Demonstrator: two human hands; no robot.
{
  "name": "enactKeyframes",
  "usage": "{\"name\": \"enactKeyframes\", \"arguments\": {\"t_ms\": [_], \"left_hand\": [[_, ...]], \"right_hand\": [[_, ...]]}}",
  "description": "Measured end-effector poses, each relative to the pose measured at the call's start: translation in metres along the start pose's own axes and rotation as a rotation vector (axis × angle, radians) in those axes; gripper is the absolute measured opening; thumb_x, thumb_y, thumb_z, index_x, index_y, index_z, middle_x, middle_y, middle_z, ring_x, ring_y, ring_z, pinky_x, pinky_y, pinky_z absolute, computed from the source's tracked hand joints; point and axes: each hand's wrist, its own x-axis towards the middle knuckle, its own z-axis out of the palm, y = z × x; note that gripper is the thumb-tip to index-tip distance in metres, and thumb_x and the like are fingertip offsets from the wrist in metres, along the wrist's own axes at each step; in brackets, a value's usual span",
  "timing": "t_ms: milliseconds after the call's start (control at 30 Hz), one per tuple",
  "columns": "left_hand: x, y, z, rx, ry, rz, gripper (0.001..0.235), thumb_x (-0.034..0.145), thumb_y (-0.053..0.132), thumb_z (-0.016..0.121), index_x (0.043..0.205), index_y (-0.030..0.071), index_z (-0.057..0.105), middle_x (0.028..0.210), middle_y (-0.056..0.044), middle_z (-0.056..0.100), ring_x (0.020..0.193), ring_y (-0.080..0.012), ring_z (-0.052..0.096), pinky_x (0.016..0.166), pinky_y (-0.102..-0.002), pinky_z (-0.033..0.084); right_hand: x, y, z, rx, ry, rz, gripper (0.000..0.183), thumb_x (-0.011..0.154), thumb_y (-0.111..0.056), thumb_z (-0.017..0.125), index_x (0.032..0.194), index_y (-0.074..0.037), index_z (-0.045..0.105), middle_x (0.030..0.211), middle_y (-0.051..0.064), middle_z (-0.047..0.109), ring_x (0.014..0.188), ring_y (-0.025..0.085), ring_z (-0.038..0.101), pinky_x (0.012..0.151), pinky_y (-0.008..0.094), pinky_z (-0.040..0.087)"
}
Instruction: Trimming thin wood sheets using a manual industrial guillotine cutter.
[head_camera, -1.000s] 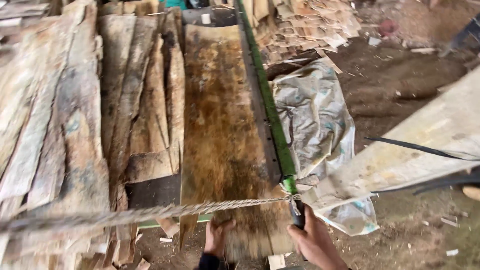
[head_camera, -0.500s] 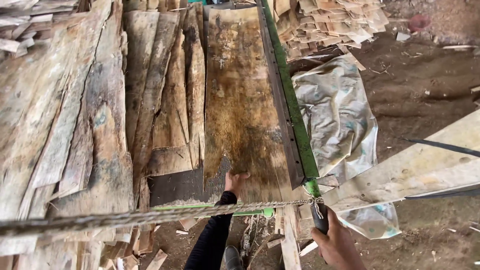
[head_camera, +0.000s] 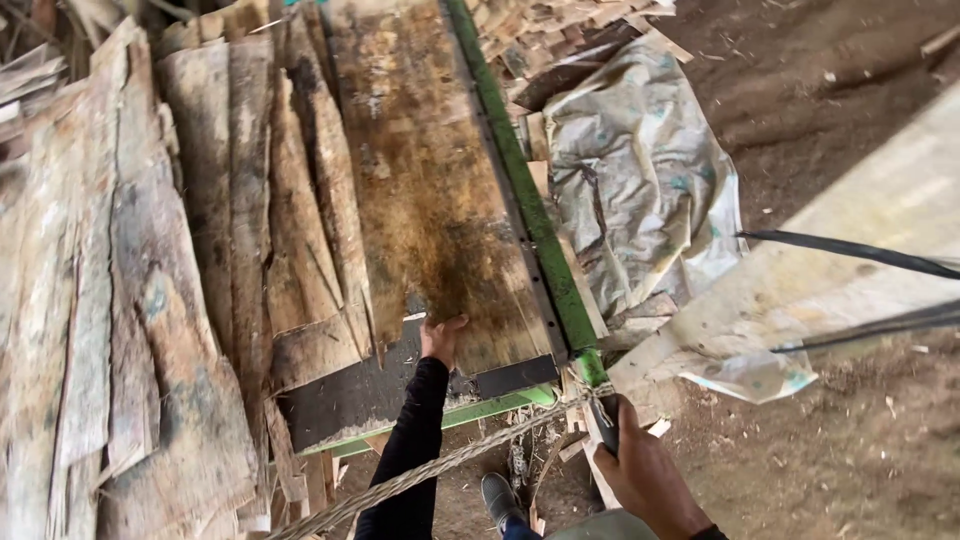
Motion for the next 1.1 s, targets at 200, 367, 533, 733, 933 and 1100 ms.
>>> {"name": "enactKeyframes", "arguments": {"t_ms": [200,367,533,733,933,1100], "left_hand": [[0.008,0.001,-0.008,0.034,0.055,-0.081,0.068,0.074,0.008,0.081,0.134,-0.013,0.058,0.134,-0.019,0.07,0.136,-0.0322,0.056,0.122,-0.057,0.028],[-0.002,0.009,-0.003,0.072,0.148,-0.186,0.1,0.073,0.012,0.086,0.152,-0.001,0.025,0.148,-0.019,0.054,0.144,-0.0347,0.043,0.124,-0.061,0.023],[-0.003,0.002,-0.004,0.019,0.086,-0.153,0.098,0.073,0.015,0.083,0.151,0.0,0.026,0.146,-0.021,0.058,0.142,-0.0349,0.046,0.122,-0.06,0.025],[0.012,-0.009,-0.004,0.008,0.036,-0.147,0.086,0.078,0.018,0.08,0.146,-0.005,0.033,0.142,-0.023,0.062,0.139,-0.034,0.051,0.121,-0.056,0.031],[0.044,-0.058,-0.017,0.144,-0.033,-0.086,0.057,0.096,0.027,0.072,0.144,0.002,0.054,0.147,-0.015,0.06,0.141,-0.0292,0.05,0.125,-0.051,0.026],[0.031,-0.038,0.0,0.205,-0.084,-0.048,0.043,0.104,0.028,0.066,0.141,0.007,0.065,0.148,-0.012,0.06,0.14,-0.0273,0.05,0.126,-0.049,0.024]], "right_hand": [[-0.003,-0.013,-0.01,0.089,-0.134,0.034,0.081,0.089,-0.017,0.068,0.154,-0.003,0.022,0.088,0.017,0.073,0.065,0.03,0.076,0.055,0.041,0.066],[-0.007,-0.027,-0.022,-0.021,-0.154,0.043,0.087,0.091,-0.019,0.066,0.159,-0.002,0.013,0.086,0.019,0.074,0.065,0.03,0.075,0.057,0.042,0.067],[-0.003,0.0,-0.006,-0.035,-0.076,-0.05,0.086,0.088,-0.019,0.069,0.153,0.002,0.016,0.083,0.021,0.075,0.067,0.034,0.077,0.062,0.045,0.064],[-0.003,-0.015,-0.02,-0.095,-0.103,0.068,0.079,0.087,-0.018,0.07,0.147,0.001,0.022,0.087,0.024,0.076,0.075,0.036,0.076,0.069,0.048,0.062],[0.019,0.032,-0.002,-0.209,-0.014,0.038,0.094,0.083,-0.026,0.077,0.153,-0.002,0.018,0.098,0.028,0.073,0.09,0.042,0.075,0.082,0.05,0.058],[0.017,0.012,-0.019,-0.213,-0.075,0.162,0.086,0.084,-0.024,0.072,0.155,-0.01,0.024,0.103,0.026,0.073,0.085,0.036,0.078,0.082,0.047,0.061]]}}
